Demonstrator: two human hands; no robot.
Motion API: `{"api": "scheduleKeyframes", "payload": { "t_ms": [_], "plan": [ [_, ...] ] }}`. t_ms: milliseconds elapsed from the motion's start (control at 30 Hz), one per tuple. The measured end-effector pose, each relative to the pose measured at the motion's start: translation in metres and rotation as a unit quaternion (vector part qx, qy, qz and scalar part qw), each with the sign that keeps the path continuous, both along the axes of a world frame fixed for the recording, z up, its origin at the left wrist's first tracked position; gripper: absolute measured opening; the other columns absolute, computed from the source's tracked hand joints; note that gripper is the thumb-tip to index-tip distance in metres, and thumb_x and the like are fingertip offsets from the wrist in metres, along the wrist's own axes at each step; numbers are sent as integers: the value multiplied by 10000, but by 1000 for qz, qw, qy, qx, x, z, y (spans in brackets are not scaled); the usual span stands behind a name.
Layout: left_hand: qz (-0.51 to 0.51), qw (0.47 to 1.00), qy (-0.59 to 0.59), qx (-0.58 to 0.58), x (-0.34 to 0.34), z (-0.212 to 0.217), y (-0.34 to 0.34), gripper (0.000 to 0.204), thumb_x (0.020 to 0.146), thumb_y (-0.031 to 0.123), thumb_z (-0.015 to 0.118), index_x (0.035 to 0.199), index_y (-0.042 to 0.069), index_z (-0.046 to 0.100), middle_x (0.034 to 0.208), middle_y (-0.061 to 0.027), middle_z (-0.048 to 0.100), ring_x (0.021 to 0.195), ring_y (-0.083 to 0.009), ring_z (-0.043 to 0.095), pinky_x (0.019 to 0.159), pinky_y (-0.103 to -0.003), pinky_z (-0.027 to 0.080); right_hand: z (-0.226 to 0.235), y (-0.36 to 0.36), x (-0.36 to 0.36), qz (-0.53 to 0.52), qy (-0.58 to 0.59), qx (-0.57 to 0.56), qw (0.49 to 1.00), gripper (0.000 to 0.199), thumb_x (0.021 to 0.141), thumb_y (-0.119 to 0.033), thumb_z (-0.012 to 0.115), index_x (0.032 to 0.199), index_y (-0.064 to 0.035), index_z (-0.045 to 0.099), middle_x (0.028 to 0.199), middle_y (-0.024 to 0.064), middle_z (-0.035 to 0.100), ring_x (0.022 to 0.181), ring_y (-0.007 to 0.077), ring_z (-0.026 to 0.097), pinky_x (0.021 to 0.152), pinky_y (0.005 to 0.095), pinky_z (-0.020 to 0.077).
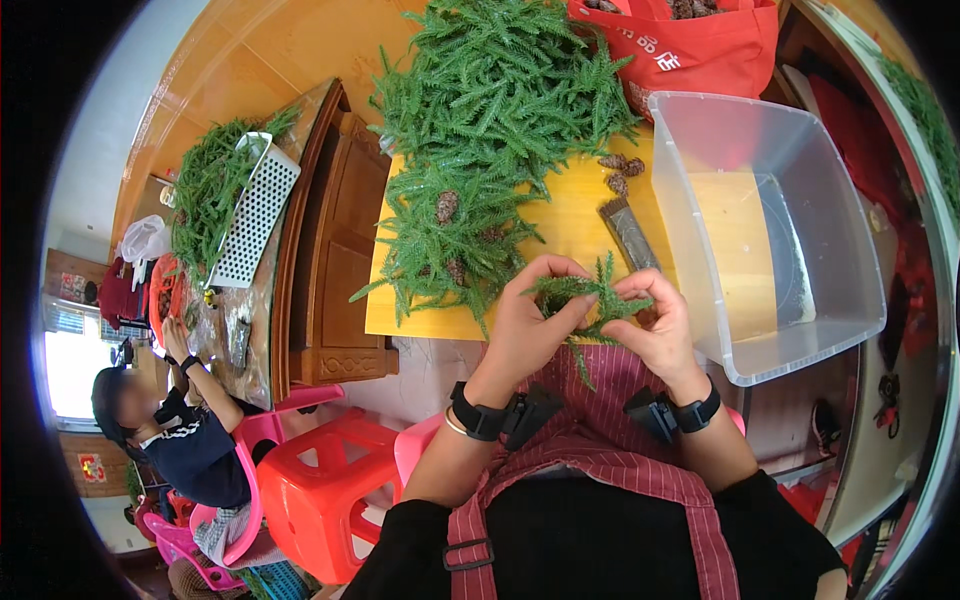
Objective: Sorting green leafy stems and placing them into a plastic container.
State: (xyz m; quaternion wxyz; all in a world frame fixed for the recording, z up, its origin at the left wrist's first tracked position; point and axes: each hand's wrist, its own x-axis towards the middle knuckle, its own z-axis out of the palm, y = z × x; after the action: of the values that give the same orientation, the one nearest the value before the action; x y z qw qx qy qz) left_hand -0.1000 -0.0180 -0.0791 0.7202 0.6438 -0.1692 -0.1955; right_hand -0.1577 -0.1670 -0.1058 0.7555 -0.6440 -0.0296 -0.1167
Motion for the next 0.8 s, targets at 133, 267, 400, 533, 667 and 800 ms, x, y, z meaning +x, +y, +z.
{"api": "scheduleKeyframes", "payload": {
  "t_ms": [133,267,400,533,667,800],
  "plan": [
    [30,1000,3,-2,-2,-1,-2,179,761,-22,604,912,6,513,818,-8,516,647,-60,522,565,-193,428,1,-1,-1,9,68,40,997,311,705,84,623,963,-38,499,854,9,520,801,53,505,634,163,412],
    [55,995,-60,61,0,-11,-1,319,690,23,670,959,6,501,851,-47,498,815,-146,526,708,-268,425,2,-1,-2,19,107,71,992,284,734,71,608,968,-47,499,887,7,513,805,42,502,612,153,415],
    [148,938,-260,173,1,-5,-4,535,647,15,699,1101,32,418,1062,-82,429,990,-164,439,820,-290,404,-3,1,1,-22,40,58,997,255,746,51,628,957,-34,512,877,7,531,799,44,524,622,159,435],
    [276,860,-374,212,-2,5,-3,488,653,48,702,1071,28,451,994,-66,465,904,-148,471,730,-260,409,-7,0,2,-105,-3,-4,994,296,713,67,636,953,-39,500,869,8,507,799,68,501,674,192,427],
    [45,959,-249,131,-4,1,-3,278,717,42,660,956,3,523,808,-22,528,753,-105,522,690,-234,420,-11,5,1,-169,-77,-107,977,310,673,16,710,928,-26,538,848,35,574,738,94,546,629,209,448],
    [17,992,-113,56,-8,-9,-6,251,744,68,660,953,7,535,859,-20,553,776,-93,524,706,-227,426,-9,9,-1,-125,-73,-94,985,287,667,31,699,921,-14,574,839,56,609,693,97,567,632,215,457]
  ]
}}
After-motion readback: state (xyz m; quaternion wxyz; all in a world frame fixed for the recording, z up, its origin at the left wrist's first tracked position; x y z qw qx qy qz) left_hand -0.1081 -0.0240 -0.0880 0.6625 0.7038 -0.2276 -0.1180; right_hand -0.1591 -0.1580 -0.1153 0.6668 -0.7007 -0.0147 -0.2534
